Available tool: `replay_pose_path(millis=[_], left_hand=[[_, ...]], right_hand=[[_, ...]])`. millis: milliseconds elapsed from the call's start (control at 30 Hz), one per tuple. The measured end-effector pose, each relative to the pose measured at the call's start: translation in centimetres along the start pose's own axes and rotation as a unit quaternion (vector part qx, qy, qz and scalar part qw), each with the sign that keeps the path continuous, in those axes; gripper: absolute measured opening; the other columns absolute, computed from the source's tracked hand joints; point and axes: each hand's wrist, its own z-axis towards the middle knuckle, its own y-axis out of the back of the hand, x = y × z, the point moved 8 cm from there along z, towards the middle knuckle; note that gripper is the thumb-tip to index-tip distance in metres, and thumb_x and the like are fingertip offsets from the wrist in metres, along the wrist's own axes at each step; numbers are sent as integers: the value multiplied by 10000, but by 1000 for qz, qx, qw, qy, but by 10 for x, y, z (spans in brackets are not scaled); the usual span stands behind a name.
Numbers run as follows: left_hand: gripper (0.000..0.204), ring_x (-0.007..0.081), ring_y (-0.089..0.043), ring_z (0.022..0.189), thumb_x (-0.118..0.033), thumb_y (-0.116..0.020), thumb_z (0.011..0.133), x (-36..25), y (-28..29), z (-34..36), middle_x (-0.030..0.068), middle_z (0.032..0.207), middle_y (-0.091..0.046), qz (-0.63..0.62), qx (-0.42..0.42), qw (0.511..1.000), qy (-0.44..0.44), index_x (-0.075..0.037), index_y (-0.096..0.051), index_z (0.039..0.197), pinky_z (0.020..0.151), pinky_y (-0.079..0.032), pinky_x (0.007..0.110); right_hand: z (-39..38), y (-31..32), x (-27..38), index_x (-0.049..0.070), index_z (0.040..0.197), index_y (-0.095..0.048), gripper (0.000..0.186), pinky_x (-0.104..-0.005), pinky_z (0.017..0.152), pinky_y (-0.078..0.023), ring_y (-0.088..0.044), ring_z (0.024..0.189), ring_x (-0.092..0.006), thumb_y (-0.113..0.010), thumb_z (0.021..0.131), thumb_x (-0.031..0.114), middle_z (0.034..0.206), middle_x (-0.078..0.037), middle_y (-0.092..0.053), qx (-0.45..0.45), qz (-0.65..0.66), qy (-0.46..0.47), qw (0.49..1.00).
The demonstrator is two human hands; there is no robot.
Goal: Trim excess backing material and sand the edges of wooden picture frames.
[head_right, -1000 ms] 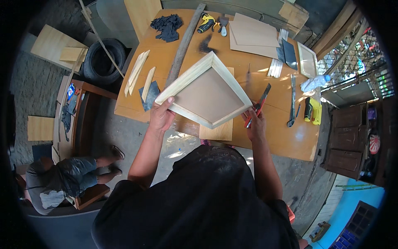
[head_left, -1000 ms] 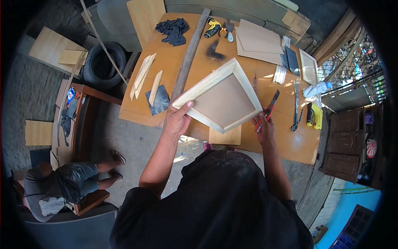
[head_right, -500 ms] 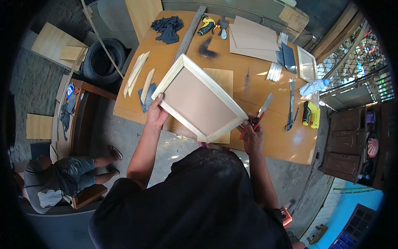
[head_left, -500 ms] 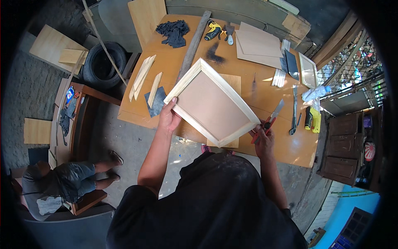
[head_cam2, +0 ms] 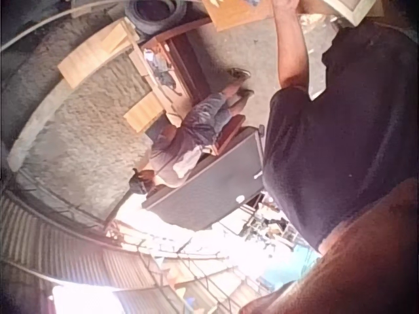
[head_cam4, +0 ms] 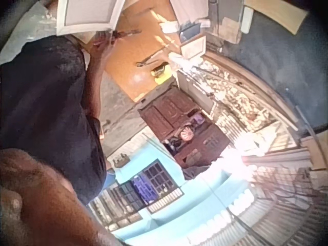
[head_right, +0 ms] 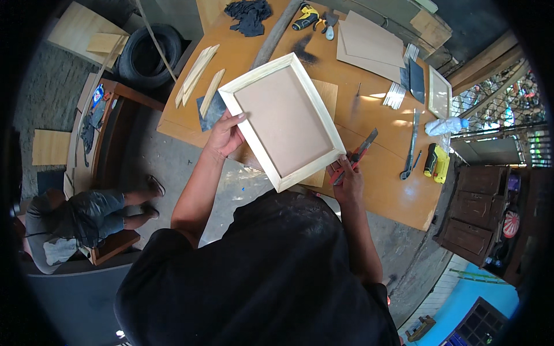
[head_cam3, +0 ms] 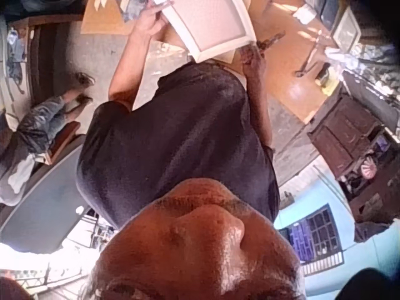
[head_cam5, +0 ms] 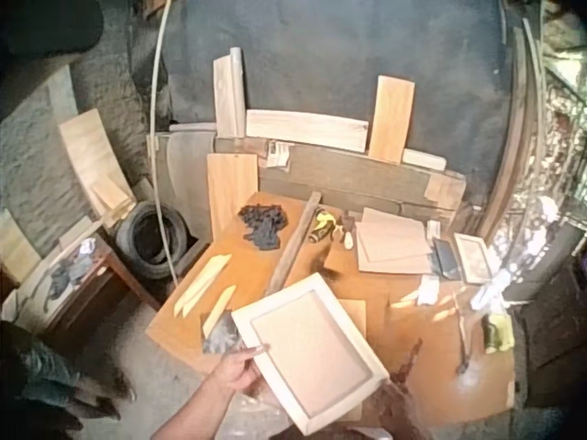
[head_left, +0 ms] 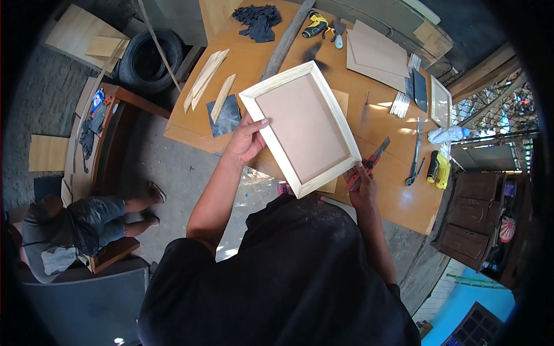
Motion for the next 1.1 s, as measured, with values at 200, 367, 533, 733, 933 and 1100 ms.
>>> replay_pose_path(millis=[200,367,533,733,933,1100], left_hand=[[492,283,-573,1182,-43,-603,897,-9,31,12,144,1281,-555,-13,-79,997,-4,-37,-416,1352,1020,-487,447],[459,272,-590,1151,-64,-631,875,-15,71,21,136,1229,-588,-37,-110,993,-20,-36,-469,1304,1032,-476,433],[399,264,-611,1103,-75,-635,874,-14,84,24,130,1168,-614,-58,-109,992,-13,-21,-516,1252,1029,-473,433],[427,295,-608,1104,-108,-614,882,-22,85,20,171,1171,-610,-62,-84,994,-16,26,-499,1272,1008,-480,450],[433,310,-625,1089,-128,-572,899,-32,85,20,205,1178,-615,-65,-54,996,-12,52,-492,1285,979,-504,447],[417,300,-647,1050,-136,-569,904,-45,77,26,205,1142,-631,-16,-57,998,-20,60,-502,1266,937,-537,421]], right_hand=[[4,-9,19,42,1353,-454,423,-391,842,-530,-636,964,-215,-590,968,154,1138,-83,-619,0,-140,51,989],[24,32,32,26,1342,-474,442,-429,801,-508,-618,946,-357,-584,958,217,1124,-179,-607,-96,-586,195,780],[26,73,15,46,1357,-477,473,-480,815,-479,-570,952,-436,-561,940,253,1062,-264,-564,-141,-759,240,589],[16,66,17,61,1339,-505,461,-499,773,-475,-568,930,-413,-566,930,265,999,-242,-555,-160,-789,298,513],[18,62,18,65,1345,-518,459,-501,792,-452,-556,909,-403,-560,928,251,965,-241,-572,-178,-811,284,479],[23,67,20,96,1338,-512,462,-519,809,-470,-559,978,-414,-564,918,281,1063,-242,-564,-182,-822,245,481]])
